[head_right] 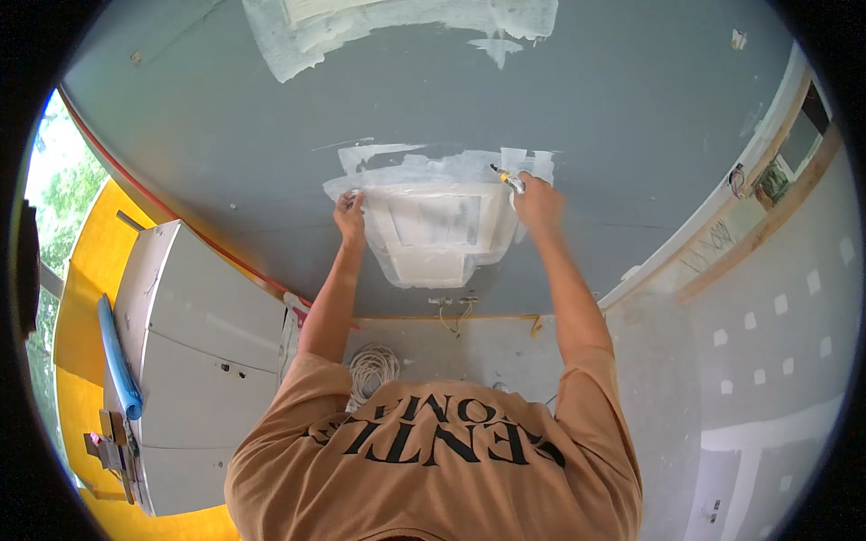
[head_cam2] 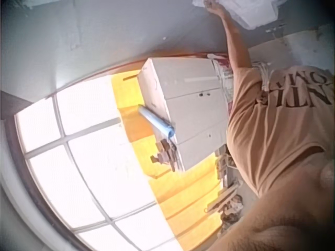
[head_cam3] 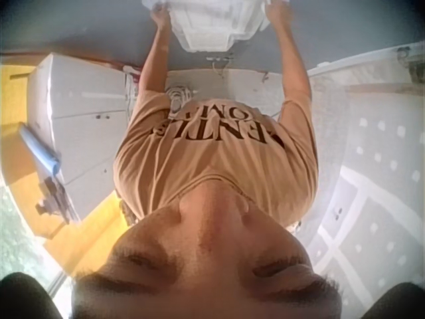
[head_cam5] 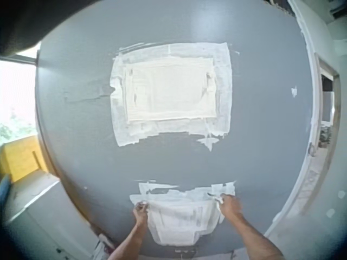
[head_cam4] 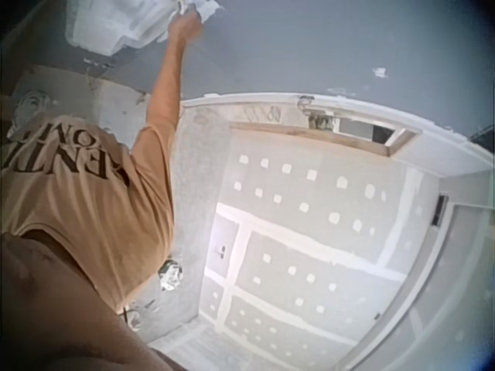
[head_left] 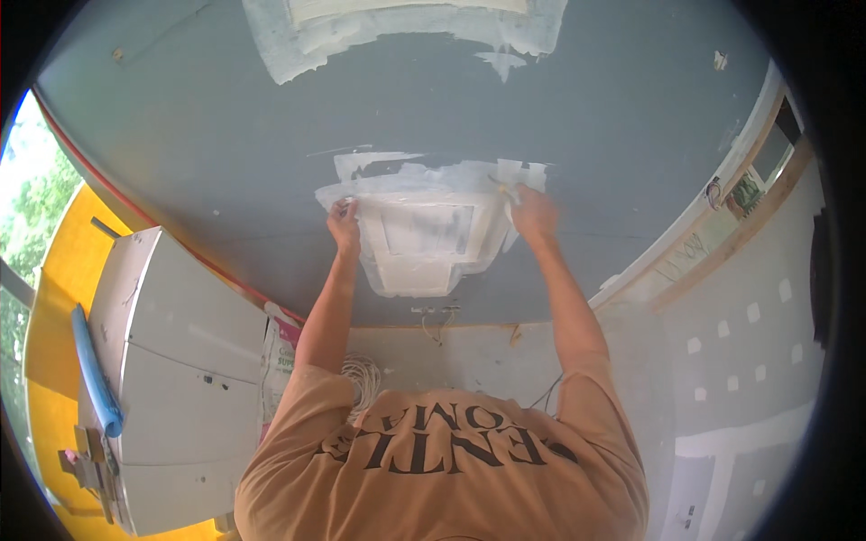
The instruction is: Applying mesh tape and possibly joint compound to repair holes in a wall.
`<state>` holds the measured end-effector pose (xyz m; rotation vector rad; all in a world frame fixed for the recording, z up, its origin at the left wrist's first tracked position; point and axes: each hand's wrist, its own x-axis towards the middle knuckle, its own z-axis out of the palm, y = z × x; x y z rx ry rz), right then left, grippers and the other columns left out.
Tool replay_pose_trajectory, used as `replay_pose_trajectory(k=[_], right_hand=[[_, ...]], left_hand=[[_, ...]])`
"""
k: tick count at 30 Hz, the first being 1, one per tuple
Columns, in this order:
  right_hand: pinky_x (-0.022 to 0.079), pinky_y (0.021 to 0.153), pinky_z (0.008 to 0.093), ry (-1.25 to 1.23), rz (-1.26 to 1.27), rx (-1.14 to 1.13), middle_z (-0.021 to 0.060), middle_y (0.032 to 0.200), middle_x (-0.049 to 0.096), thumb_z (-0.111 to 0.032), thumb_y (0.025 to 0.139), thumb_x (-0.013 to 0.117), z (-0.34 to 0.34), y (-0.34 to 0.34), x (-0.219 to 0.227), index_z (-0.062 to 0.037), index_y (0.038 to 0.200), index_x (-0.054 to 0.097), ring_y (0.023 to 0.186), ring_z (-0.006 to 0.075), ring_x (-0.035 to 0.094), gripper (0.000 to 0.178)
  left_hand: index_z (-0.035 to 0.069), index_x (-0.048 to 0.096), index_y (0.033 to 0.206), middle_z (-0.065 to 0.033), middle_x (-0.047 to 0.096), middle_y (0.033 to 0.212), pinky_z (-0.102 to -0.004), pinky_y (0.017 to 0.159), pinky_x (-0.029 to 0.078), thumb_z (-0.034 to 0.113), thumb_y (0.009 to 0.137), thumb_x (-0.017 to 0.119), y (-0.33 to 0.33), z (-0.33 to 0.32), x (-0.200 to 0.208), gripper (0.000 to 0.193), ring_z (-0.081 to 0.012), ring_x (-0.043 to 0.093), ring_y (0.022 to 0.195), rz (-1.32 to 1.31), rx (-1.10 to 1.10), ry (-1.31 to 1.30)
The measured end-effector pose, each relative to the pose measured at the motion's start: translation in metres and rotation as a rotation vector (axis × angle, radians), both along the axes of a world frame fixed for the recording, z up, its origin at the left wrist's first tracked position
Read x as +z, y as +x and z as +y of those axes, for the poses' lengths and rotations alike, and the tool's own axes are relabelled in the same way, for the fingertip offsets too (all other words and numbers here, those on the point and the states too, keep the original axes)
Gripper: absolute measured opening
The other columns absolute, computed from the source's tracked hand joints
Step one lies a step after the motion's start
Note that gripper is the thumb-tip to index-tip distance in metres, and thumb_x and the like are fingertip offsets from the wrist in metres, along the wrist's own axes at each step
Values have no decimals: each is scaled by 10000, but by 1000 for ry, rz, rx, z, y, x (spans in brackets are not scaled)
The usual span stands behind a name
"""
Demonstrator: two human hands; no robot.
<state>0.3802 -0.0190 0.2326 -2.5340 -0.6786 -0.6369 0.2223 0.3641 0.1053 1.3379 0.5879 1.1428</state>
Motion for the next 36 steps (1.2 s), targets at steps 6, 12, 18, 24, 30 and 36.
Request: replay_pose_trajectory(k=[6, 12, 18, 24, 30, 36], right_hand=[[579, 818, 503, 22, 28, -32, 130, 1018, 770, -154, 836, 678, -5, -5, -1, -203, 1231, 722, 970, 369, 732, 400], [579, 811, 504, 75, 82, -63, 136, 1030, 772, -159, 862, 680, 4, 0, -6, -197, 1229, 738, 956, 371, 734, 374], [584, 811, 468, 100, 65, -61, 127, 995, 778, -180, 859, 707, 10, 14, -19, -190, 1203, 763, 957, 359, 734, 349], [582, 816, 464, 174, 36, -33, 120, 989, 781, -214, 843, 759, -2, 21, -30, -174, 1188, 768, 948, 360, 732, 348], [563, 815, 426, 229, 209, 103, 172, 1020, 769, -335, 858, 809, -23, -24, -25, -61, 1184, 744, 950, 330, 742, 431], [534, 775, 353, 743, 1138, 329, 67, 972, 721, -273, 926, 806, -3, -144, -68, -37, 1150, 731, 865, 164, 670, 334]], left_hand=[[4, 714, 1134, -40, 709, 950, -284, 682, 484, 155, 939, 773, 5, -2, -2, 253, -122, 631, 842, 2, -1, 15], [-20, 711, 1118, -25, 695, 942, -267, 686, 451, 152, 937, 782, 7, 1, -4, 260, -104, 598, 831, -35, -18, 3], [-19, 713, 1126, -29, 688, 950, -267, 731, 461, 155, 935, 786, 9, 8, -9, 269, -111, 596, 855, -21, -8, 13], [-24, 706, 1130, -23, 687, 966, -275, 784, 474, 152, 946, 774, -5, -9, 2, 264, -103, 602, 891, -67, -28, -23], [18, 674, 1098, -10, 662, 936, -279, 785, 461, 126, 1003, 705, -80, -16, 55, 148, -110, 592, 856, -176, -114, 11], [54, 529, 1284, -69, 520, 1285, -368, 1000, 447, 80, 1006, 662, -173, -69, 114, 310, -174, 518, 1190, -661, 35, -139]])
